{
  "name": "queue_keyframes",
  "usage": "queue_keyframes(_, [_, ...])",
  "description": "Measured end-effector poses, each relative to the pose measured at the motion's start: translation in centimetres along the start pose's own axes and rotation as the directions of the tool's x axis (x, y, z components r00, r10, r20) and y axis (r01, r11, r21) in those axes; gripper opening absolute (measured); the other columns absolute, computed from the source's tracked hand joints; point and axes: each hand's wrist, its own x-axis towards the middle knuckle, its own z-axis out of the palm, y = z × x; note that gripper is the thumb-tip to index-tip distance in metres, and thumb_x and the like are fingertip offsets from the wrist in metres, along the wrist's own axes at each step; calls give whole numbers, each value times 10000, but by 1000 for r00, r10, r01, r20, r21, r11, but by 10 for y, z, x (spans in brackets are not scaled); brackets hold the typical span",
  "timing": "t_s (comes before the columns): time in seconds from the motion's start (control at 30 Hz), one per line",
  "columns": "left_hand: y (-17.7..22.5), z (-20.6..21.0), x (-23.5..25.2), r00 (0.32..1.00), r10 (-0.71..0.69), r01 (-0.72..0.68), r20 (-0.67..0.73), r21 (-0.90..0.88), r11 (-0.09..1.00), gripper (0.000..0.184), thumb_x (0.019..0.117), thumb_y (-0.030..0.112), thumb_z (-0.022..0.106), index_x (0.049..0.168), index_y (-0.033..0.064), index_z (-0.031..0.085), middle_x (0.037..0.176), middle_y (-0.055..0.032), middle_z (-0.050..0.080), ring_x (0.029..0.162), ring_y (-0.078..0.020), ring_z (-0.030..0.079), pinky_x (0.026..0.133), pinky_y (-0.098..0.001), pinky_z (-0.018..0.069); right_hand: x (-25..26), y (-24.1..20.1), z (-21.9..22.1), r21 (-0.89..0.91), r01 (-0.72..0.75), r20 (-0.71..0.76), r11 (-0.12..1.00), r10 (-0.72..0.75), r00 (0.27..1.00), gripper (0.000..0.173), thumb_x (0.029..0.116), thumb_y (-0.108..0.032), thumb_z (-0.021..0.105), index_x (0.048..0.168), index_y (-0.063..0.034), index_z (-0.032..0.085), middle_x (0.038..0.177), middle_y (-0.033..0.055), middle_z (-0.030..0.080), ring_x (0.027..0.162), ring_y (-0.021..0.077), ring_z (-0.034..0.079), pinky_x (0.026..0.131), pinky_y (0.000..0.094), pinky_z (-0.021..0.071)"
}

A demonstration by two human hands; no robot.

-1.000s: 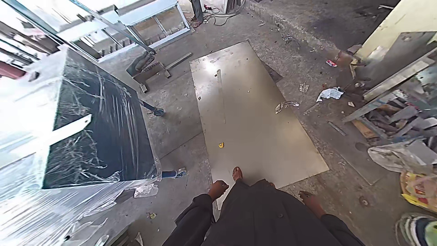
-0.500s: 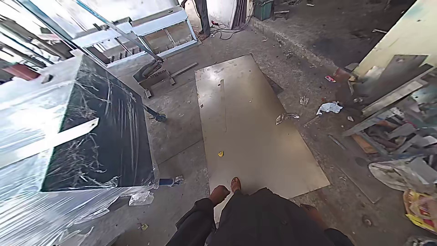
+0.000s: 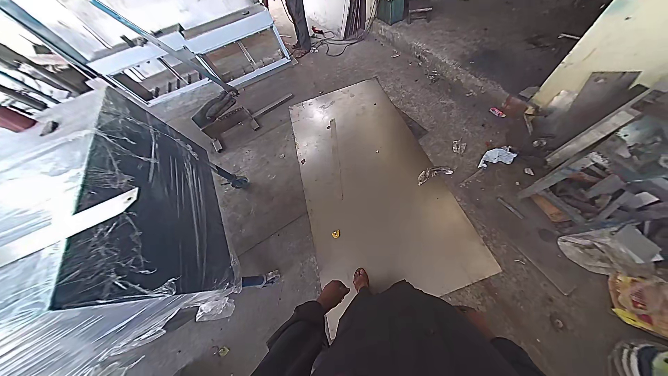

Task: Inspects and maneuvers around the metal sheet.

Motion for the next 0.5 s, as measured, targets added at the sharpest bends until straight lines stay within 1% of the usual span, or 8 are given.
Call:
queue_keyframes(0.07, [0, -2, -1, 1000, -5, 5, -3, 5, 1000, 460, 1062, 399, 532, 1186, -8, 708, 1114, -204, 723, 1037, -322, 702, 983, -534, 523, -1, -5, 0, 2, -5, 2, 1000, 5, 1000, 439, 1091, -427, 471, 1264, -114, 725, 1241, 163, 722, 1211, 338, 655, 1049, 583, 467])
queue_keyframes(0.27, [1, -2, -6, 1000, -22, 22, 6, 5, 1000, 462, 1069, 394, 529, 1192, -16, 704, 1131, -208, 721, 1060, -324, 698, 994, -532, 516, -5, -11, -3, -18, 5, 19, 1000, -5, 1000, 423, 1097, -397, 470, 1288, -110, 714, 1280, 168, 707, 1252, 337, 636, 1085, 574, 450])
queue_keyframes(0.5, [-3, 1, -2, 1000, -23, 23, 14, 4, 1000, 452, 1072, 385, 524, 1181, -14, 707, 1123, -205, 722, 1046, -320, 701, 990, -529, 519, -3, -13, -1, 7, -19, 19, 1000, 18, 1000, 415, 1093, -398, 482, 1285, -116, 717, 1261, 156, 717, 1225, 327, 652, 1073, 567, 462])
